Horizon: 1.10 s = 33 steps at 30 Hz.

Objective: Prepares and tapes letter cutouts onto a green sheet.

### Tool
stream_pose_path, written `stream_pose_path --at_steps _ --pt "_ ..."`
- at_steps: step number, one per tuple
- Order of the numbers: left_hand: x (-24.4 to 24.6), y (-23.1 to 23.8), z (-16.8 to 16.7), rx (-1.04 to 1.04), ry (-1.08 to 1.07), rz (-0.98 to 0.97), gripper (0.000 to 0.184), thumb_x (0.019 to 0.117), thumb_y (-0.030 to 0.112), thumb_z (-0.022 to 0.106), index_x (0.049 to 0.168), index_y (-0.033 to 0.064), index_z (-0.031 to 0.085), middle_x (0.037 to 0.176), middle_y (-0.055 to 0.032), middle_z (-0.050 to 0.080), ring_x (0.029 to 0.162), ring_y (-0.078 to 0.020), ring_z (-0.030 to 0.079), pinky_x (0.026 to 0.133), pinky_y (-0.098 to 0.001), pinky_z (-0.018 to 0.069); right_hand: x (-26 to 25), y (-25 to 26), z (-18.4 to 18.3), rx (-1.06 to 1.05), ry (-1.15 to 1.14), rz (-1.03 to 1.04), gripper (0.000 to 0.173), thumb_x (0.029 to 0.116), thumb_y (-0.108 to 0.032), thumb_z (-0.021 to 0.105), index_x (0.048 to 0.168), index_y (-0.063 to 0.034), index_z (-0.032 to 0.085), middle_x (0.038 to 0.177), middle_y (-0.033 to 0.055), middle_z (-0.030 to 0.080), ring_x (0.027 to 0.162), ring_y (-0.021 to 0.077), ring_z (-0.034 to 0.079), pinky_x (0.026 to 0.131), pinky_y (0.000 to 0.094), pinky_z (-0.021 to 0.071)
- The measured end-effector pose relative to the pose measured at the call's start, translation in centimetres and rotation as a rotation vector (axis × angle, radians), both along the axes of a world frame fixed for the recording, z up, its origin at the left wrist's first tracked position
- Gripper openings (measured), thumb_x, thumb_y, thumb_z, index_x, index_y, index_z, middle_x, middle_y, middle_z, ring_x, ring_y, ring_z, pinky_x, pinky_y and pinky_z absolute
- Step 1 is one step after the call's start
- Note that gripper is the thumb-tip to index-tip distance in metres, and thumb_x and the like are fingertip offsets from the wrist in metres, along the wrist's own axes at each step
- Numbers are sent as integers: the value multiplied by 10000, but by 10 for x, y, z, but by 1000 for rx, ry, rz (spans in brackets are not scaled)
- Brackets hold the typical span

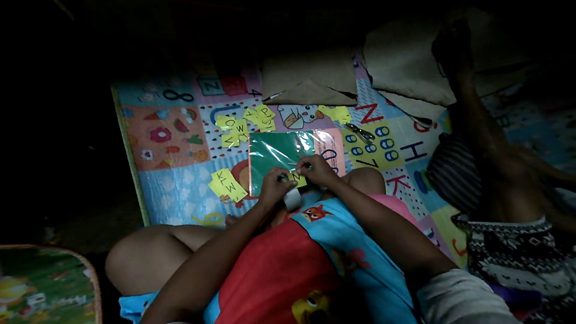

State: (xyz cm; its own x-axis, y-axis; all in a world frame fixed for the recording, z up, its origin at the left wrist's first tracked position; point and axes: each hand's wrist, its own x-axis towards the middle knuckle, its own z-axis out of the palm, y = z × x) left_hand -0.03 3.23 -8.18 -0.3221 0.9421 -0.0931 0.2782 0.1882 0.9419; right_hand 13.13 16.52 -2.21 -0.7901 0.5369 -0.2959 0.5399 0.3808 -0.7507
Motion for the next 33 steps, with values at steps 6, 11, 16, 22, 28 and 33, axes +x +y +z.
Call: stream_pose_path --at_steps 6,11,16,22,28,33 --pt "-1 2 5 -59 41 -120 236 892 -3 737 1103 -91 679 963 -206 688 891 -284 672 848 -447 553 2 2 5 24 -22 5 160 987 -50 637 1066 65 716 975 208 703 904 312 668 872 507 524" --pt "-4 3 8 -69 53 -189 266 891 -17 739 1136 -94 669 1038 -221 698 979 -303 684 930 -469 540 4 4 11 21 -49 -28 154 984 -58 644 1059 51 722 952 193 703 872 297 665 845 504 527" --pt "-5 4 7 -54 51 -209 209 932 -54 662 1136 -96 669 1048 -225 700 979 -298 687 917 -461 546 4 6 10 21 -63 -42 150 978 -54 653 1058 52 724 963 198 703 882 305 662 847 512 525" --pt "-6 4 1 6 35 -233 177 929 -50 651 1097 -101 679 1003 -220 699 953 -297 686 908 -465 547 4 8 18 -2 -128 -46 160 994 -74 643 1073 42 720 954 195 698 879 316 659 844 539 520" --pt "-6 -1 8 -88 -34 -217 227 969 -35 609 1186 -79 664 1084 -200 714 1002 -273 690 934 -435 545 19 33 28 25 -3 -203 196 999 -59 623 1124 79 680 1054 233 688 933 311 669 883 492 543" --pt "-3 2 0 -37 -175 -168 325 944 -22 635 1263 -75 603 971 -130 663 856 -147 628 816 -330 542 30 34 28 -71 53 -224 161 975 -24 647 1096 80 667 951 162 676 795 177 621 777 370 544"
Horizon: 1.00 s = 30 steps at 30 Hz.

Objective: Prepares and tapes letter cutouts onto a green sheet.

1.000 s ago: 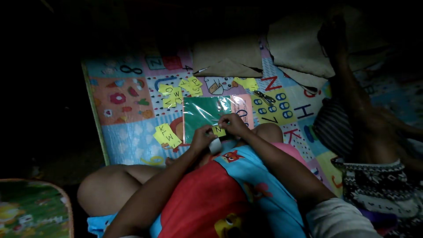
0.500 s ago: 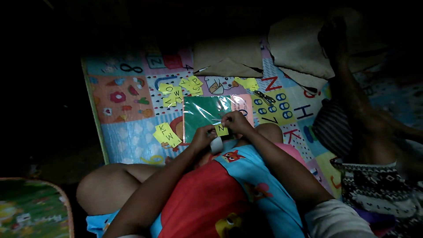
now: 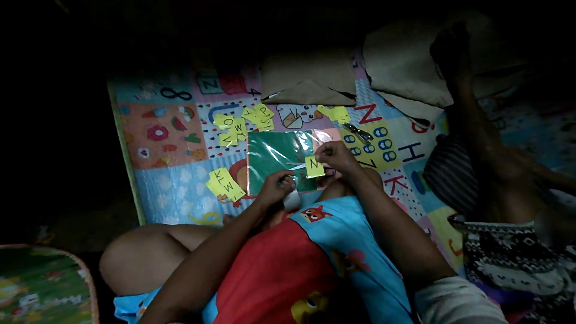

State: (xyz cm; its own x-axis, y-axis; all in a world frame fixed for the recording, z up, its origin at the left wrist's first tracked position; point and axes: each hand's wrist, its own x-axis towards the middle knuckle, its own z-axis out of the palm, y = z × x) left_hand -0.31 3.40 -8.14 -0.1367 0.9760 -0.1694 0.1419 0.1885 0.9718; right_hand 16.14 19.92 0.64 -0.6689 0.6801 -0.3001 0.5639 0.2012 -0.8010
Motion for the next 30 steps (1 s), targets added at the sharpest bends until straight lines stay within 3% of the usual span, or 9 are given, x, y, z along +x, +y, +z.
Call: stream_pose_path --at_steps 2,5,8,10,13,17,21,25,30 --pt "3 0 -4 45 18 16 345 965 30 618 1297 -61 592 983 -127 652 848 -153 613 802 -333 531 -4 -8 -1 -45 -5 55 197 967 -16 660 1144 70 654 936 157 688 765 167 626 747 362 547" --pt "4 -1 6 36 -23 64 328 1024 52 526 1331 -53 575 1254 -214 584 1020 -239 614 887 -395 530 -10 -15 -3 -74 30 105 260 951 1 673 1205 56 655 923 138 691 725 136 610 693 321 535" --pt "4 -1 18 5 -103 106 360 1036 73 418 1319 -38 610 1355 -216 523 1210 -267 524 1009 -431 452 -14 -17 -2 -64 7 161 241 939 5 692 1171 70 681 993 174 701 819 187 653 787 363 559" --pt "5 -1 20 -1 -114 109 329 1039 88 476 1302 -34 632 1346 -218 523 1231 -274 511 1026 -434 446 -14 -19 -2 -32 -9 196 216 921 0 714 1125 73 707 1003 194 708 854 228 665 828 409 553" --pt "9 0 19 -34 -117 109 258 1013 107 587 1201 -50 668 1335 -196 520 1192 -231 527 997 -383 471 -15 -23 -2 -38 -33 219 189 923 -13 720 1095 65 715 955 175 700 823 216 650 807 407 550" --pt "11 1 17 -39 -90 119 195 1013 73 584 1047 -85 693 1274 -198 551 1166 -226 531 992 -381 466 -20 -26 -2 -118 -89 220 189 929 -26 724 1099 55 709 929 152 692 782 185 625 764 380 539" --pt "12 1 16 -28 -105 161 197 1019 60 566 1025 -106 672 1251 -192 564 1144 -208 542 983 -363 470 -19 -25 -9 -163 -76 213 179 947 -57 714 1079 63 701 889 136 673 735 159 594 724 358 528" --pt "13 1 14 -23 -84 168 185 1019 68 580 1020 -98 661 1246 -181 570 1116 -190 559 965 -351 485 -18 -25 -8 -192 -86 190 141 968 -80 690 980 59 710 843 107 650 726 133 557 707 339 493" --pt "12 0 12 -36 -99 193 212 1032 79 562 1089 -106 650 1258 -200 564 1131 -211 554 974 -375 478 -16 -23 -8 -193 -114 185 196 1025 -106 616 1042 62 714 954 154 676 813 173 590 768 379 506"
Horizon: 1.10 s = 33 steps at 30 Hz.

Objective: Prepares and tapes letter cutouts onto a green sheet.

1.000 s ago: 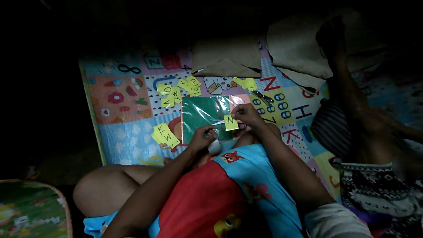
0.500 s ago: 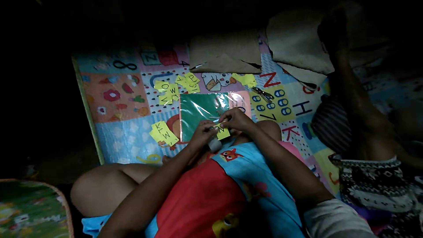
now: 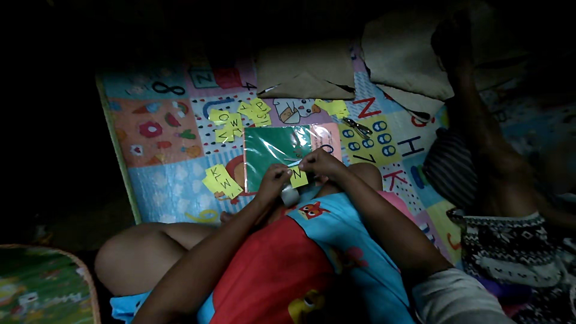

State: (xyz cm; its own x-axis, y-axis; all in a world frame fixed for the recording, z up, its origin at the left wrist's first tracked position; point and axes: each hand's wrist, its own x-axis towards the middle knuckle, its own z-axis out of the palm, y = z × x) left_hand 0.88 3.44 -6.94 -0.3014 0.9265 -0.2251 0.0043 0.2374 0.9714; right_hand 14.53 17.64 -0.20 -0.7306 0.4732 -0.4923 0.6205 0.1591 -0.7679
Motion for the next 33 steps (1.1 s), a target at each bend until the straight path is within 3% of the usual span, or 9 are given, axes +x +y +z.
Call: stream_pose_path --at_steps 5,14,19,25,28,33 --pt "1 1 -2 4 -27 26 206 1028 74 556 1078 -98 657 1231 -184 566 1120 -202 548 967 -372 475 2 4 -4 19 28 -20 176 1000 -86 648 1024 74 716 951 159 685 836 179 604 811 390 509" --pt "1 0 -1 -6 -13 10 209 1028 77 563 1081 -101 659 1253 -198 568 1138 -222 554 979 -389 479 3 6 -1 15 30 -89 163 985 -89 675 975 73 689 873 108 638 743 115 536 715 308 474" --pt "-3 -1 -4 27 30 -41 165 971 62 639 1024 -92 667 1224 -201 582 1133 -229 556 962 -383 484 3 7 1 -4 4 -165 196 1007 -126 655 1042 66 677 904 121 624 732 139 521 711 339 476" --pt "-2 -2 -2 15 55 -56 184 982 53 630 977 -128 659 1253 -227 559 1166 -251 539 1007 -396 459 -2 -1 -2 -71 99 -209 161 1017 -70 612 1037 84 656 866 90 632 740 90 557 737 279 502" --pt "-3 -1 -5 11 68 -20 178 988 53 621 941 -116 651 1221 -223 580 1140 -248 558 983 -402 476 -4 -4 -3 -103 111 -175 219 1052 -127 574 1092 73 654 856 71 622 715 74 554 700 255 500" --pt "-2 -1 -4 -14 37 36 169 996 49 617 933 -107 637 1189 -206 591 1106 -232 568 965 -392 483 -6 -4 -2 -143 97 -150 235 1034 -141 611 1131 70 649 907 91 648 751 88 569 723 280 510"
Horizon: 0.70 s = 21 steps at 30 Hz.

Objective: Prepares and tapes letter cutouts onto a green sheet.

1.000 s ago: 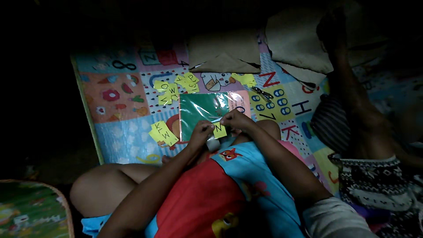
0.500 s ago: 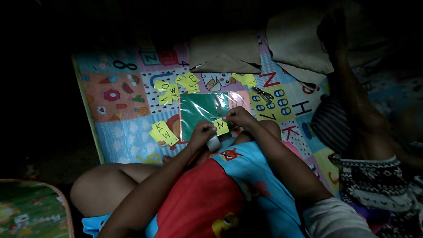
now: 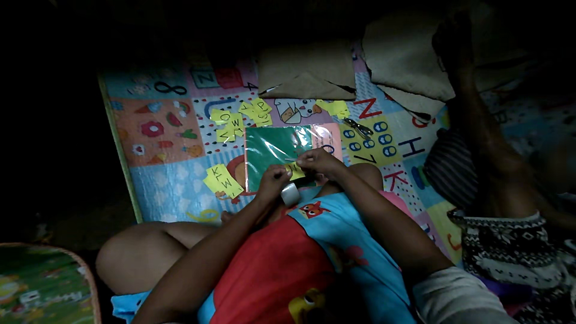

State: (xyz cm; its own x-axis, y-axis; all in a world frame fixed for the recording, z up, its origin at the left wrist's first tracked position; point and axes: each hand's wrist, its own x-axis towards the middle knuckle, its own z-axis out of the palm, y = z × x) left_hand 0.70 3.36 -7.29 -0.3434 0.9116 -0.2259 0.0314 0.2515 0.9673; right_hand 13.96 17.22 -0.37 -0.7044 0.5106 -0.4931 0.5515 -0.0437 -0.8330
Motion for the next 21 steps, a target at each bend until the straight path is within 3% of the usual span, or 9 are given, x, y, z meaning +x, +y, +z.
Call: stream_pose_path --at_steps 4,7,10,12,16,21 --pt "-2 1 -1 3 5 -18 174 999 67 608 942 -96 633 1164 -202 585 1088 -232 560 940 -395 482 1 4 3 139 68 -46 296 1064 -158 553 1231 72 635 1077 166 689 885 151 648 823 324 546" --pt "-2 1 4 -13 65 -91 199 999 81 624 1006 -117 649 1251 -241 564 1144 -281 564 986 -422 485 2 14 3 274 79 181 251 1006 -50 611 1212 87 654 1142 215 685 964 228 668 894 387 549" --pt "-2 1 11 -54 108 -140 201 999 95 639 1038 -100 666 1279 -241 555 1150 -286 575 992 -417 492 -9 21 13 358 -48 453 186 992 -19 627 1123 92 699 1077 231 697 956 292 663 906 460 526" --pt "-3 2 12 -77 73 -111 222 1009 112 630 1107 -84 664 1283 -232 562 1111 -276 596 965 -408 510 -20 31 18 391 -102 506 162 986 -17 631 1078 90 710 1029 230 698 934 304 663 898 487 526" --pt "-8 5 12 -152 -23 -63 390 1003 141 650 1339 -36 565 1351 -228 540 1018 -248 629 897 -397 539 -49 56 16 361 -149 220 183 976 -32 655 1083 114 676 1023 253 673 914 313 639 876 499 521" --pt "-10 4 19 -150 57 -206 375 961 41 637 1322 -48 595 1373 -254 522 1138 -273 597 979 -356 506 -97 68 -25 127 -265 -80 221 996 -106 646 1145 57 635 876 102 617 661 114 512 628 292 471"
